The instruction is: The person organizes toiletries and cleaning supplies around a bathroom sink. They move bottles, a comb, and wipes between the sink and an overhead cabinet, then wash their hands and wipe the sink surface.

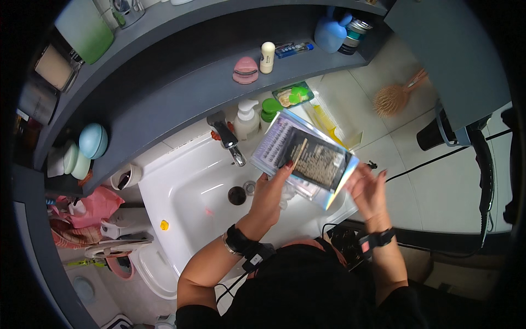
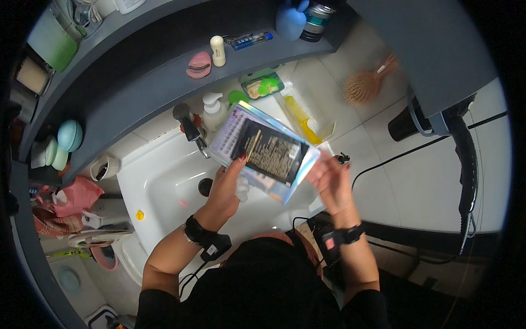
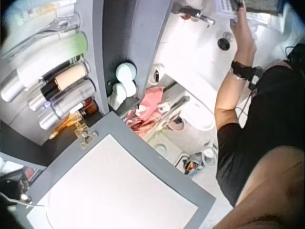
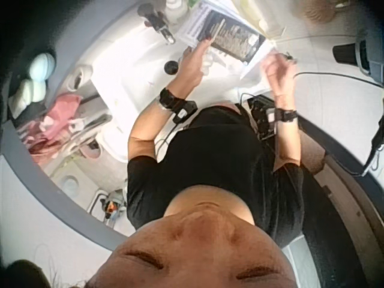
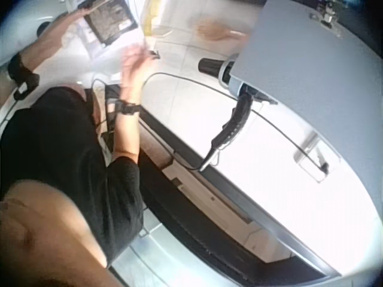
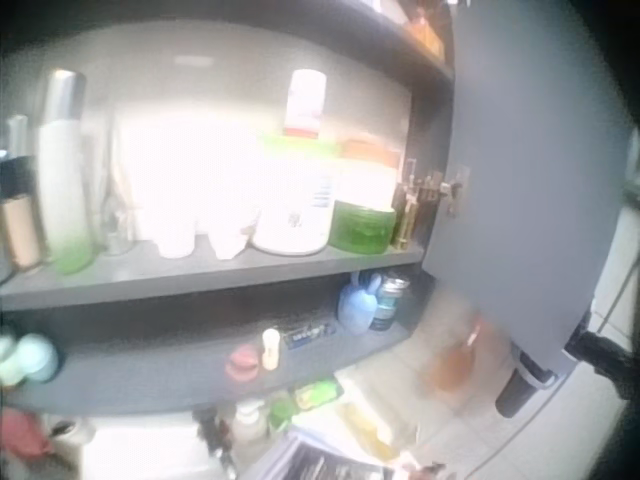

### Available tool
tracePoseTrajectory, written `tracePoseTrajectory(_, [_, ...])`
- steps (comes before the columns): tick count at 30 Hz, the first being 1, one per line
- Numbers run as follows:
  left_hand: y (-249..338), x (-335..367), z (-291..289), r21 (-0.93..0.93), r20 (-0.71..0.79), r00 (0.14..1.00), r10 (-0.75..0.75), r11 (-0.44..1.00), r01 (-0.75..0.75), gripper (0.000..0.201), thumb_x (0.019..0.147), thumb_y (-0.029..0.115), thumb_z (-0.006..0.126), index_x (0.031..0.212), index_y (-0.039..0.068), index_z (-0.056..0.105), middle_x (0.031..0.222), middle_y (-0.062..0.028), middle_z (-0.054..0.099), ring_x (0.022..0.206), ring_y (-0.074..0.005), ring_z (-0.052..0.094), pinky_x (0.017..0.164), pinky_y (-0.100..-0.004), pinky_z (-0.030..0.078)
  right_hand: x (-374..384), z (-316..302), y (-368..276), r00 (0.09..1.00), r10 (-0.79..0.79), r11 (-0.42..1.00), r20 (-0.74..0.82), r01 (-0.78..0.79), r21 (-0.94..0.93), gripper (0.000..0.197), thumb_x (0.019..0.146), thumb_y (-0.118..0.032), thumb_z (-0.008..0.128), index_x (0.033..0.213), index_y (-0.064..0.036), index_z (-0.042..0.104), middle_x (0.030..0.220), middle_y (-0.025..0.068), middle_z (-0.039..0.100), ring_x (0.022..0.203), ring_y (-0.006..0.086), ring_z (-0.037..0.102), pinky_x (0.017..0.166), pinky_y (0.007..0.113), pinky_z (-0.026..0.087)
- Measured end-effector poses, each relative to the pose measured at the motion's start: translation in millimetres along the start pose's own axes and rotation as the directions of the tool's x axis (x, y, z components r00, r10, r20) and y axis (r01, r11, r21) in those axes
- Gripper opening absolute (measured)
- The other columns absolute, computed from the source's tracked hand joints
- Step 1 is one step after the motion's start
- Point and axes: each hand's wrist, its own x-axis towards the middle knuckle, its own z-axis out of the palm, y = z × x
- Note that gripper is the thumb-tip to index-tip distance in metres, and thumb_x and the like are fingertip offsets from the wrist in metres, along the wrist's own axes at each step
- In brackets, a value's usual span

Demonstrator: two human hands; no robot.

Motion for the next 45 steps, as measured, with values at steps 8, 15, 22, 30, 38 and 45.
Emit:
tracePoseTrajectory(8, [-41.6, 26.4, 20.8, -0.074, 0.043, 0.993, 0.114, 0.991, -0.111, 0.037, 0.090, 0.022, 0.068, 0.121, 0.004, 0.058, 0.113, -0.0011, 0.061, 0.100, -0.0094, 0.055, 0.086, -0.0256, 0.042, 20.3, 27.5, 43.5, 0.857, -0.197, 0.968, -0.477, 0.093, -0.233, 0.054, 0.085, -0.020, 0.073, 0.129, -0.0043, 0.046, 0.114, 0.0052, 0.062, 0.101, 0.0142, 0.058, 0.089, 0.032, 0.046])
tracePoseTrajectory(15, [-58.2, 38.6, 6.7, 0.014, 0.041, 0.999, 0.006, 1.000, -0.006, 0.043, 0.089, 0.028, 0.070, 0.122, 0.003, 0.056, 0.113, -0.0020, 0.060, 0.102, -0.0102, 0.053, 0.085, -0.0274, 0.044, 40.7, 22.4, 5.8, 0.857, -0.040, 0.894, -0.513, -0.198, -0.401, 0.051, 0.072, -0.003, 0.078, 0.115, 0.0077, 0.052, 0.102, 0.0138, 0.066, 0.088, 0.0200, 0.066, 0.082, 0.031, 0.053])
tracePoseTrajectory(22, [-59.1, 55.0, 13.0, 0.126, 0.219, 0.937, -0.273, 0.960, 0.251, 0.050, 0.090, 0.041, 0.066, 0.117, 0.002, 0.052, 0.107, -0.0096, 0.064, 0.086, -0.0138, 0.058, 0.074, -0.0290, 0.048, 69.8, 24.4, -56.7, 0.796, -0.401, 0.700, -0.453, -0.053, -0.713, 0.053, 0.061, 0.003, 0.080, 0.108, 0.0038, 0.054, 0.092, 0.0123, 0.067, 0.080, 0.0209, 0.066, 0.073, 0.032, 0.055])
tracePoseTrajectory(30, [-58.4, 42.9, -32.1, 0.111, 0.087, 0.969, -0.233, 0.968, 0.223, 0.036, 0.090, 0.029, 0.065, 0.112, 0.003, 0.054, 0.092, -0.0066, 0.064, 0.075, -0.0104, 0.055, 0.063, -0.0245, 0.045, 173.9, 20.0, -97.0, 0.795, -0.607, -0.399, -0.002, -0.307, -0.864, 0.053, 0.063, -0.009, 0.075, 0.108, -0.0005, 0.048, 0.090, 0.0231, 0.067, 0.089, 0.0405, 0.065, 0.076, 0.046, 0.053])
tracePoseTrajectory(38, [-53.4, 25.1, -73.0, -0.002, -0.009, 0.983, -0.182, 0.983, 0.182, 0.021, 0.092, 0.018, 0.060, 0.108, 0.005, 0.056, 0.092, -0.0066, 0.064, 0.085, -0.0138, 0.059, 0.070, -0.0267, 0.046, 200.2, 3.5, -70.4, 0.837, -0.546, -0.458, -0.040, -0.338, -0.823, 0.065, 0.065, -0.005, 0.071, 0.123, -0.0019, 0.043, 0.089, 0.0232, 0.066, 0.087, 0.0400, 0.065, 0.073, 0.047, 0.053])
tracePoseTrajectory(45, [-55.9, 27.9, -84.5, 0.031, 0.001, 0.981, -0.192, 0.981, 0.192, 0.021, 0.093, 0.026, 0.057, 0.108, 0.012, 0.058, 0.092, -0.0058, 0.063, 0.073, -0.0129, 0.058, 0.061, -0.0270, 0.044, 243.9, -22.6, -74.8, 0.876, -0.479, -0.438, -0.063, -0.301, -0.847, 0.062, 0.066, -0.002, 0.067, 0.124, -0.0021, 0.045, 0.100, 0.0231, 0.065, 0.095, 0.0392, 0.064, 0.079, 0.046, 0.052])
